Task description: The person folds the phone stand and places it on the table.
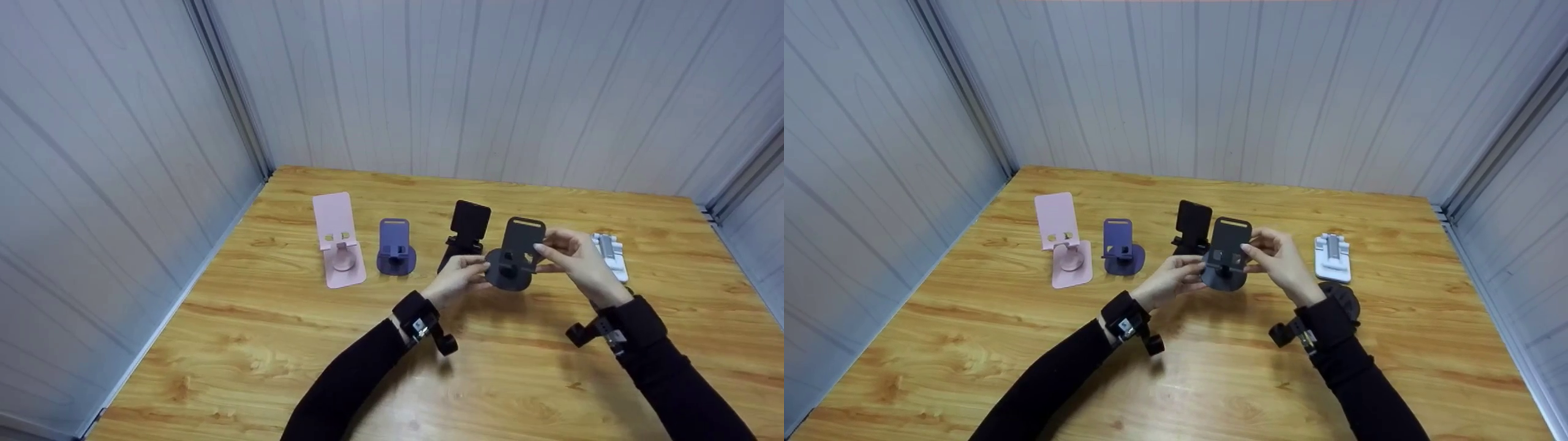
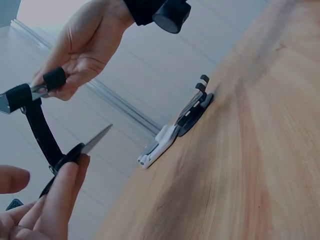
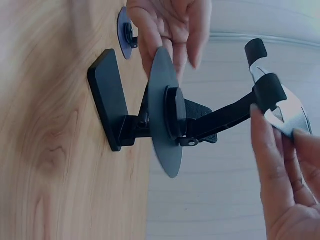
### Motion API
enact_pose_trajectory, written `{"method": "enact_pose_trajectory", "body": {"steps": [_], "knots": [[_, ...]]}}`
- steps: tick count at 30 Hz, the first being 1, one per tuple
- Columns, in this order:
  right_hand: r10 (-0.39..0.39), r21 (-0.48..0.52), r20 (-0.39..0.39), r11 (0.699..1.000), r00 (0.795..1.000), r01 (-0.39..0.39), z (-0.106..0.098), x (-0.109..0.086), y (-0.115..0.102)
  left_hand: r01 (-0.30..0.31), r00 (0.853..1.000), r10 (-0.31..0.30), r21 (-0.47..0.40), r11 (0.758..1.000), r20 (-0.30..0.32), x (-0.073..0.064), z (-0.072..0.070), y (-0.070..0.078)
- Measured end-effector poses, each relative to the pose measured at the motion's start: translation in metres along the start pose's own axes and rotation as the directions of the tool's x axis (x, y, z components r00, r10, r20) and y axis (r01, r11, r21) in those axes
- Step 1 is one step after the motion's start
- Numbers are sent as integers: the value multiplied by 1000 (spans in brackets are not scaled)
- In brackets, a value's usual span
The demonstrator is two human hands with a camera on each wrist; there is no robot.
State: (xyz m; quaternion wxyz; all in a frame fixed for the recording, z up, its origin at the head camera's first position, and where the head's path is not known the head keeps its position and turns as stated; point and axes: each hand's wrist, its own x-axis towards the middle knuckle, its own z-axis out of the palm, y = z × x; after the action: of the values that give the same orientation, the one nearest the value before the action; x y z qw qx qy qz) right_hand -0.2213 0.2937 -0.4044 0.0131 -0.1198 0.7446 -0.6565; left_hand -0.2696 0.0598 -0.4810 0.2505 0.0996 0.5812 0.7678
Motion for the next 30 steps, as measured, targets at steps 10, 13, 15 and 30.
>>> {"method": "enact_pose_trajectory", "body": {"steps": [10,13,15,30], "knots": [[-33,-131,-56,991,998,25,8,0,-2,-16,1000,17,31,999,-26,-2,2,-3],[-43,-118,-98,992,994,32,11,1,-2,-32,999,33,53,998,-18,-3,2,-2],[-48,-107,-118,994,992,35,12,1,-1,-45,999,46,77,996,-16,-3,1,-2],[-34,-6,4,999,999,34,7,-2,5,-181,983,179,231,956,30,3,-4,1]]}}
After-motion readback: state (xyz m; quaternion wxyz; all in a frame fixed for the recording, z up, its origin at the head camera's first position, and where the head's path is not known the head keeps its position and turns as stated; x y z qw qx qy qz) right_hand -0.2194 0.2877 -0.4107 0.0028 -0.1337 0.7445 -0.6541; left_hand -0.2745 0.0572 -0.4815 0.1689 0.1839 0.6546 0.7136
